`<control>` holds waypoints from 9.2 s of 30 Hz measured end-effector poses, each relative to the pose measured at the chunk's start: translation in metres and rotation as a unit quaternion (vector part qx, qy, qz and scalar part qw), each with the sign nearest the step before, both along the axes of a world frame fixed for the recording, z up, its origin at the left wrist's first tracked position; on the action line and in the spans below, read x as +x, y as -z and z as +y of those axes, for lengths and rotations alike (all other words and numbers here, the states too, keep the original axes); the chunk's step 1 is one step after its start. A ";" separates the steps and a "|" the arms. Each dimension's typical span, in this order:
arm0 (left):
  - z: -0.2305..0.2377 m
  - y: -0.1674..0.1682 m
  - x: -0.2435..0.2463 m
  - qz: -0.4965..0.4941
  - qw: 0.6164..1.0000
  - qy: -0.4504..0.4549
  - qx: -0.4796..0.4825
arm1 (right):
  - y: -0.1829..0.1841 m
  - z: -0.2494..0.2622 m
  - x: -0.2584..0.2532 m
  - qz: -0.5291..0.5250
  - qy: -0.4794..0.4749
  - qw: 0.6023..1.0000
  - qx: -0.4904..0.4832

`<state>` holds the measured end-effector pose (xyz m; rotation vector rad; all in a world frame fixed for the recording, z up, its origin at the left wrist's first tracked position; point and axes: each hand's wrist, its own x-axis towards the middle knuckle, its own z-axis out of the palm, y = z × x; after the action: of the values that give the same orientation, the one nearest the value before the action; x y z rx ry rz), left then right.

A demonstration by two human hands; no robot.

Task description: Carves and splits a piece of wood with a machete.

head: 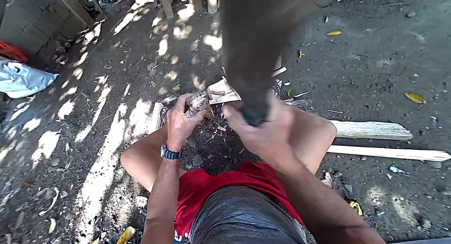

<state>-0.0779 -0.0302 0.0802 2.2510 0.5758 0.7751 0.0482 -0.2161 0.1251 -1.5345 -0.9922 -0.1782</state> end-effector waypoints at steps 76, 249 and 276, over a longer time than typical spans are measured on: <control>0.017 -0.004 0.010 -0.005 1.000 0.005 0.006 | -0.027 0.007 0.006 0.004 -0.039 0.998 0.054; 0.031 0.003 -0.004 -0.017 0.997 -0.046 -0.051 | 0.243 0.051 0.065 0.306 -0.064 0.846 -0.431; -0.063 0.063 -0.040 -0.102 0.994 0.037 -0.008 | 0.215 -0.020 0.019 0.385 -0.041 0.884 -0.261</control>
<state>-0.1182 -0.0936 0.0167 2.1340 0.3980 0.9456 0.0670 -0.2357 -0.0894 -1.8070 -0.4604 0.7729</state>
